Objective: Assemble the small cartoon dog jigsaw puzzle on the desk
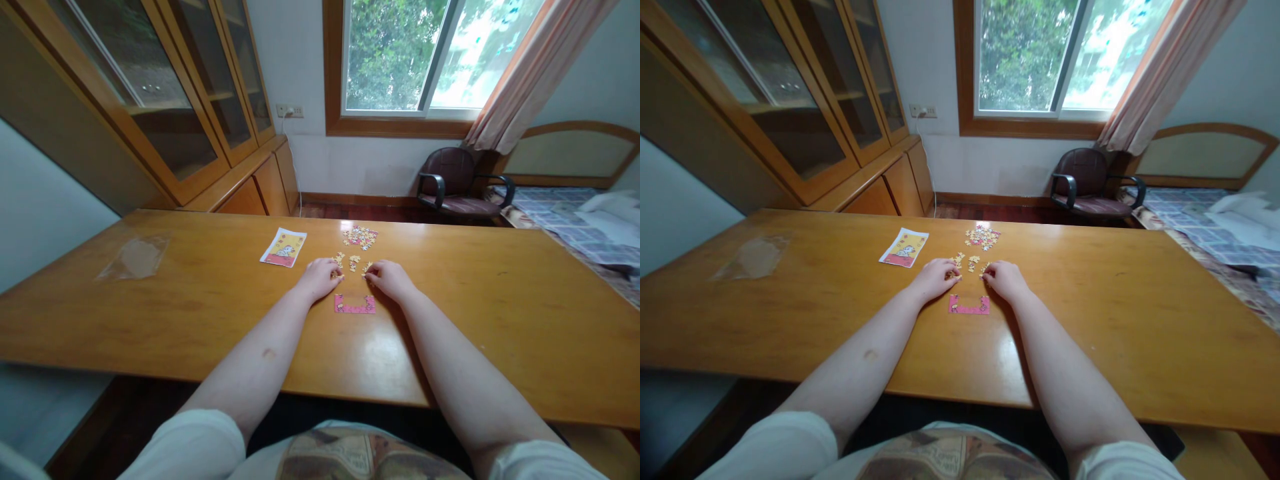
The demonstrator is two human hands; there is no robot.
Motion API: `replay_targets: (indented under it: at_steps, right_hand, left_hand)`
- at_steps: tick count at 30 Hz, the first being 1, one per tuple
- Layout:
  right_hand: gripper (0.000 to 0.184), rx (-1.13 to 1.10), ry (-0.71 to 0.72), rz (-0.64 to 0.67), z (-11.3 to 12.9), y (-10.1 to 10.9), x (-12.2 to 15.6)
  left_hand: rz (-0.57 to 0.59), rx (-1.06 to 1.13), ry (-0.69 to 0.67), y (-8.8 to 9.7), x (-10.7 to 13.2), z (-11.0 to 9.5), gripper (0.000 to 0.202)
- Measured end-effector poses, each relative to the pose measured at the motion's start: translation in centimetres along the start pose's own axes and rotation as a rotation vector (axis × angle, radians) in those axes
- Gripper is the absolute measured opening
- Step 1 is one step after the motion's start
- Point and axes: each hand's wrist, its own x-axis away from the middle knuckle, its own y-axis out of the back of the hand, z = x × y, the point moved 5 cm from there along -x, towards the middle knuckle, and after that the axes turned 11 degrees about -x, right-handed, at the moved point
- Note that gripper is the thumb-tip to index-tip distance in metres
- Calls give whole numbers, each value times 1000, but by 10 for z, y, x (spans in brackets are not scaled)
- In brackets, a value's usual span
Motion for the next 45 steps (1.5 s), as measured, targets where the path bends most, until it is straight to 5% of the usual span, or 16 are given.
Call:
replay_targets:
  at_steps: [8, 16, 23, 30, 35, 45]
  right_hand:
    - [12, -93, -86, 126, -16, 11, 3]
    - [26, 22, 73, 33, -15, 6, -3]
    - [30, 163, 60, -4, -6, 9, -1]
    - [46, 237, 114, 45, 9, -13, 3]
    - [56, 232, 100, 86, 9, -23, 1]
    - [40, 100, 119, 47, 8, -18, -1]
  left_hand:
    - [-3, 0, 33, 1, -1, 5, 16]
    - [-26, 17, 68, 3, 0, 7, 19]
    - [-16, -11, 87, -1, 0, 8, 24]
    - [19, -60, -49, -9, 2, -12, 49]
    - [45, -70, -108, -11, 3, -21, 43]
    - [91, -48, -67, -12, 2, -17, 48]
